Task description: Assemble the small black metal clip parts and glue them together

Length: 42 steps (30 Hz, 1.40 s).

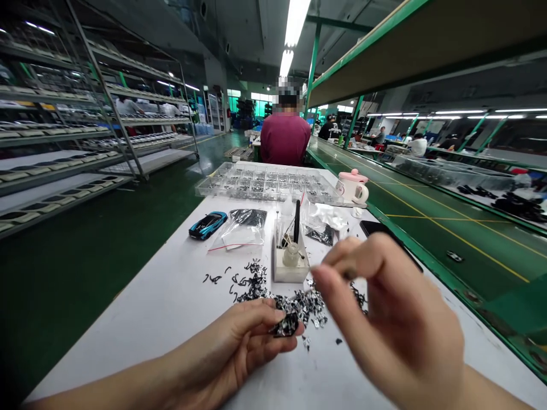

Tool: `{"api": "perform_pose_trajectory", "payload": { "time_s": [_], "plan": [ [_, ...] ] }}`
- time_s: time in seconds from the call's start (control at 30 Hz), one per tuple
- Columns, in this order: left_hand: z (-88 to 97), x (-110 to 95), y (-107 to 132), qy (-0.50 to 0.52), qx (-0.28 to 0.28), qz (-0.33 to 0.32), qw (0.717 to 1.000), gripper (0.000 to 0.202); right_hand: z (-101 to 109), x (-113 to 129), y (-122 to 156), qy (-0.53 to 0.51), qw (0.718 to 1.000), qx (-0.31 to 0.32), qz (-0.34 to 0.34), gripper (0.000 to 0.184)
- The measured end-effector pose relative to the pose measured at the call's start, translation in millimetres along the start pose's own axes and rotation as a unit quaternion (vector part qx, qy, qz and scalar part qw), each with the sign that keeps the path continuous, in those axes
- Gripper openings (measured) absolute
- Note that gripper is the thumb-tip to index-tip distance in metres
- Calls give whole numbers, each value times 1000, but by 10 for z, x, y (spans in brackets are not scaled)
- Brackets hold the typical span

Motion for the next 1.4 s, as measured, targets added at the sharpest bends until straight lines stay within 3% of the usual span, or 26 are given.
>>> {"api": "perform_pose_trajectory", "payload": {
  "time_s": [0.1,0.2,0.4,0.43,0.5,0.57,0.8,1.1,1.27,1.4],
  "plan": [
    [-13,-9,30,-14,-7,-13,1000,9,71,-200,-130,43,998,-49,-5,23],
    [-34,-34,57,-42,-2,-21,999,15,46,-421,-226,68,997,-33,-12,24],
    [-88,-115,103,-145,-44,-44,987,27,-69,-754,-271,118,986,97,-72,12],
    [-90,-124,107,-147,-47,-52,987,26,-68,-766,-237,121,983,117,-77,16],
    [-81,-132,108,-145,-48,-62,986,26,-48,-734,-123,119,980,138,-73,26],
    [-54,-131,100,-144,-48,-69,986,26,-26,-643,30,105,983,144,-48,20],
    [44,-74,8,-149,-6,-80,986,30,-114,-359,314,164,954,216,130,27],
    [105,-72,-43,-149,73,-80,983,35,-143,-470,346,104,965,203,129,39],
    [87,-57,-34,-122,105,-106,981,31,-93,-446,363,141,952,216,165,38],
    [52,-57,-35,-110,136,-122,977,24,-109,-395,363,157,955,186,171,33]
  ]
}}
Point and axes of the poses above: each hand's wrist, its own y-axis away from the middle knuckle, its own z-axis out of the back of the hand, x = y × z, the point moved 2 cm from there along -y, towards the middle knuckle, and after that the axes turned 12 degrees about x, right-handed, at the moved point
